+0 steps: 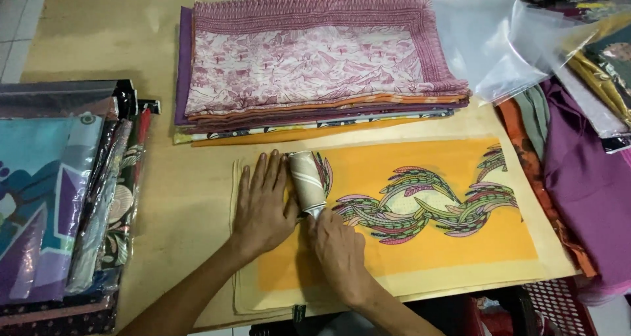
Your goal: The person uses a cylindrical roller tool to press a yellow patterned fabric on a wooden table. They smooth the fabric with their hands, fold it, and continue rolling over the surface to flatten it.
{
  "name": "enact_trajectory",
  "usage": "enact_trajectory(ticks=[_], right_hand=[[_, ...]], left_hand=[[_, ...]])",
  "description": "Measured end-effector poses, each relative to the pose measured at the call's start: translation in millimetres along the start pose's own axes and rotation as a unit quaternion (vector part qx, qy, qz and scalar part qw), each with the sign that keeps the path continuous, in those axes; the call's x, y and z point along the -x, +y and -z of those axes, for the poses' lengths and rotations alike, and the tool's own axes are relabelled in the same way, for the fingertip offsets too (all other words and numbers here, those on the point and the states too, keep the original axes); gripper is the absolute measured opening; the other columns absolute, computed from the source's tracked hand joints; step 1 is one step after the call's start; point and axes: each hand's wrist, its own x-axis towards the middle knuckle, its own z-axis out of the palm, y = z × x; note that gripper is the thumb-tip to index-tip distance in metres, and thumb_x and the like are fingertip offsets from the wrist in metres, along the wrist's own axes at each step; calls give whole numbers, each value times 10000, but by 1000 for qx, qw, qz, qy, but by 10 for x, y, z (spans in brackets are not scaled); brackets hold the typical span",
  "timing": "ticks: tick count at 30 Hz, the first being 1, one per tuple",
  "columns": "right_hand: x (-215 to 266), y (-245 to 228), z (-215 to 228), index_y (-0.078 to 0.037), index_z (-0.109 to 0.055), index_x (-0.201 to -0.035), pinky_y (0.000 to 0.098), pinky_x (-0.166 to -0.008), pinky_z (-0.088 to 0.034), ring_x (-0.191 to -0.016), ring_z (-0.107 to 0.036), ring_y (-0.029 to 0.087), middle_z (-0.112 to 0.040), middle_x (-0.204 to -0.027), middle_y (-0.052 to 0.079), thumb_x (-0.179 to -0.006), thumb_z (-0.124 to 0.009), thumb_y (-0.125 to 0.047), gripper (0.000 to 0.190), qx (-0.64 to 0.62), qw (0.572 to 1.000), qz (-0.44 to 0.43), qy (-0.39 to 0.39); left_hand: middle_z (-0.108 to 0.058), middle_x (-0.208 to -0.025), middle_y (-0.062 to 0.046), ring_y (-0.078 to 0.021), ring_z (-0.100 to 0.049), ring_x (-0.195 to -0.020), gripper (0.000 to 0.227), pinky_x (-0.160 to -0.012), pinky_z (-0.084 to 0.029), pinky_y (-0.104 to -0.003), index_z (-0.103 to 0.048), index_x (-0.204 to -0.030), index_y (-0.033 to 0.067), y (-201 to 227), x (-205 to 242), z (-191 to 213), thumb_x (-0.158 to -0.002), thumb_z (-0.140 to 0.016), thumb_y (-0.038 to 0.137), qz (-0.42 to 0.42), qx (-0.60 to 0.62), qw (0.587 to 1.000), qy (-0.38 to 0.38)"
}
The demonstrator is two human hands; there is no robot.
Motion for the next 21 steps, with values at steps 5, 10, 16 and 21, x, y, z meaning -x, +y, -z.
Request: enact_trajectory(ticks=[5, 10, 16, 21], right_hand=[[-6, 95, 32, -185, -529, -874, 371, -359, -336, -417, -519, 188, -591, -654, 5, -1110, -464, -506, 404, 73, 997, -13, -5], [-68, 308, 96, -188, -503, -864, 377, -318, -335, -382, -519, 189, -570, -648, 8, -1116, -440, -516, 419, 103, 994, -33, -4], [-89, 660, 201, -170, -522, -880, 374, -327, -319, -387, -513, 190, -594, -677, 9, -1123, -426, -515, 433, 135, 990, -49, 4], [-301, 728, 617, -155, -532, -1087, 626, -810, -578, -904, -765, 460, -693, -966, 142, -1092, -253, -604, 529, 44, 956, -178, -227]], left_hand=[[-178, -1713, -140, -296, -125, -1583, 822, -1260, -42, -508, -218, -1629, 52, 7, -9, 29, -985, -375, 538, 1, -12, 1000, -10], [-139, -1722, -132, -285, -91, -1588, 826, -1260, -31, -487, -170, -1645, 60, 3, -26, 23, -1008, -333, 560, 2, -31, 999, -9], [-131, -1718, -148, -300, -86, -1584, 847, -1252, -22, -495, -143, -1649, 56, 14, -23, 52, -1005, -323, 576, 3, -12, 1000, -27], [-302, -1675, -213, -380, -231, -1562, 771, -1236, -110, -578, -349, -1601, 48, 97, -28, 173, -995, -401, 522, 34, 30, 998, -37]])
